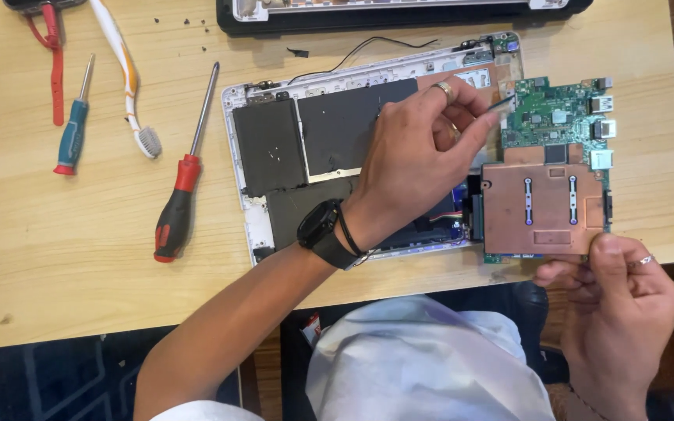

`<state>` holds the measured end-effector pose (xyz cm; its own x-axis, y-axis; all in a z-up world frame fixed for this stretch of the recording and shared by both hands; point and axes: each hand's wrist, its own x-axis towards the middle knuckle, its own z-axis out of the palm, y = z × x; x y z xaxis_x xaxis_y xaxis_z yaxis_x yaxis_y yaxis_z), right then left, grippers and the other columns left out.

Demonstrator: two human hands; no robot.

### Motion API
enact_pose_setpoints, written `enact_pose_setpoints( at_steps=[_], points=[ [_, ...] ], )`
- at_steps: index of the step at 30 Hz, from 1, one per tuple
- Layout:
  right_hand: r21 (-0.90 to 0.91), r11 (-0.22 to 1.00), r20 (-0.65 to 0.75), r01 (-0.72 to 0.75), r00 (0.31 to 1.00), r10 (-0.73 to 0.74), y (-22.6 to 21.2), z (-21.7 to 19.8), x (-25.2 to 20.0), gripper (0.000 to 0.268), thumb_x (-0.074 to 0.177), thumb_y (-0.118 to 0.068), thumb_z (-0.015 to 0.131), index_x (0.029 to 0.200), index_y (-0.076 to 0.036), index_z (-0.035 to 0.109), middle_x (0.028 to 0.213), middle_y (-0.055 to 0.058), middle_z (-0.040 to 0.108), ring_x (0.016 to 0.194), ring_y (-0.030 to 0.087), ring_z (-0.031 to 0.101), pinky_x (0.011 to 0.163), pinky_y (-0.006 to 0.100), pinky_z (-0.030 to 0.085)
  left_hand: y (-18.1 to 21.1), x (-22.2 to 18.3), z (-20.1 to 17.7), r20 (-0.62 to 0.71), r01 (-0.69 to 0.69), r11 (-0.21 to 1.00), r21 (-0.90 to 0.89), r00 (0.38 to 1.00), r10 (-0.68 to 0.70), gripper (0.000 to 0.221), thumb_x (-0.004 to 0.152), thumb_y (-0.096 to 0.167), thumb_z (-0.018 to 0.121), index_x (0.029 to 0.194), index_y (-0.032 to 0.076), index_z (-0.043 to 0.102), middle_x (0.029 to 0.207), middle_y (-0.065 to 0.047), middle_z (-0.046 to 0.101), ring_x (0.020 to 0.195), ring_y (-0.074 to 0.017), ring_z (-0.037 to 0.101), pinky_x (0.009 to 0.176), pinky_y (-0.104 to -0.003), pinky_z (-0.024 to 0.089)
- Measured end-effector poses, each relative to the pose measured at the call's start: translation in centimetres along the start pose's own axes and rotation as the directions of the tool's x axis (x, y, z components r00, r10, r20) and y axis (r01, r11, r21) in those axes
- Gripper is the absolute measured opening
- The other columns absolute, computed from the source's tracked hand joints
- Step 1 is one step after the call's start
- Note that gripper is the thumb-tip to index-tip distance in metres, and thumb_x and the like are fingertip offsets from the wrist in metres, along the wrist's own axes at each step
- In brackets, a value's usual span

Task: Positioning a motherboard into a laptop case and securing it with screws using a screwdriver.

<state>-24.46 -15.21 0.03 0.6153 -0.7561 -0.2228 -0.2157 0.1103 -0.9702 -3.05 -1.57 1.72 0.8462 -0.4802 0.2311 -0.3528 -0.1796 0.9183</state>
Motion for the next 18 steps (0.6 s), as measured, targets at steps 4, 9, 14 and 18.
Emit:
enact_pose_setpoints(
  at_steps=[4, 9, 14, 18],
  points=[
    [-0.035, 0.999, -0.049, 0.004, 0.999, -0.005, 0.6, -0.5, -0.3, 0.019, 0.119, -0.026, 0.061, 0.111, -0.011, 0.054, 0.083, 0.013, 0.064, 0.068, 0.021, 0.069, 0.065, 0.029, 0.064, -1.3, 0.5, 0.4, -0.012, 0.050, 0.999, 0.009, 0.999, -0.050, 0.015, 0.093, 0.028, 0.067, 0.098, 0.014, 0.071, 0.081, 0.006, 0.069, 0.059, -0.0021, 0.061, 0.058, -0.022, 0.054],
    [0.074, 0.997, -0.006, 0.025, 1.000, -0.025, 0.1, 0.0, -0.3, 0.014, 0.118, -0.020, 0.059, 0.108, -0.010, 0.055, 0.078, 0.015, 0.064, 0.062, 0.020, 0.068, 0.059, 0.028, 0.062, -1.4, 0.9, 0.3, 0.036, -0.035, 0.975, 0.218, 0.999, 0.028, 0.029, 0.094, 0.037, 0.068, 0.110, 0.013, 0.065, 0.076, 0.007, 0.065, 0.065, -0.0114, 0.067, 0.062, -0.033, 0.055],
    [0.072, 0.997, 0.055, 0.006, 0.998, -0.010, -0.1, 1.1, 0.4, 0.018, 0.114, -0.018, 0.060, 0.104, -0.005, 0.054, 0.079, 0.014, 0.061, 0.065, 0.025, 0.071, 0.061, 0.029, 0.062, -2.1, 1.1, 0.2, 0.007, 0.027, 0.992, 0.124, 1.000, -0.028, 0.021, 0.094, 0.022, 0.070, 0.113, 0.014, 0.066, 0.078, 0.007, 0.069, 0.060, -0.0050, 0.058, 0.063, -0.025, 0.054],
    [-0.028, 0.999, 0.059, -0.015, 0.998, 0.016, -1.9, 2.4, 0.6, 0.025, 0.114, -0.016, 0.060, 0.100, 0.003, 0.053, 0.079, 0.022, 0.065, 0.064, 0.028, 0.072, 0.057, 0.030, 0.061, -1.9, 1.1, -0.1, -0.034, 0.008, 0.996, 0.086, 0.999, -0.005, 0.018, 0.097, 0.009, 0.062, 0.114, 0.013, 0.066, 0.081, 0.005, 0.070, 0.067, -0.0060, 0.064, 0.076, -0.026, 0.058]
  ],
)
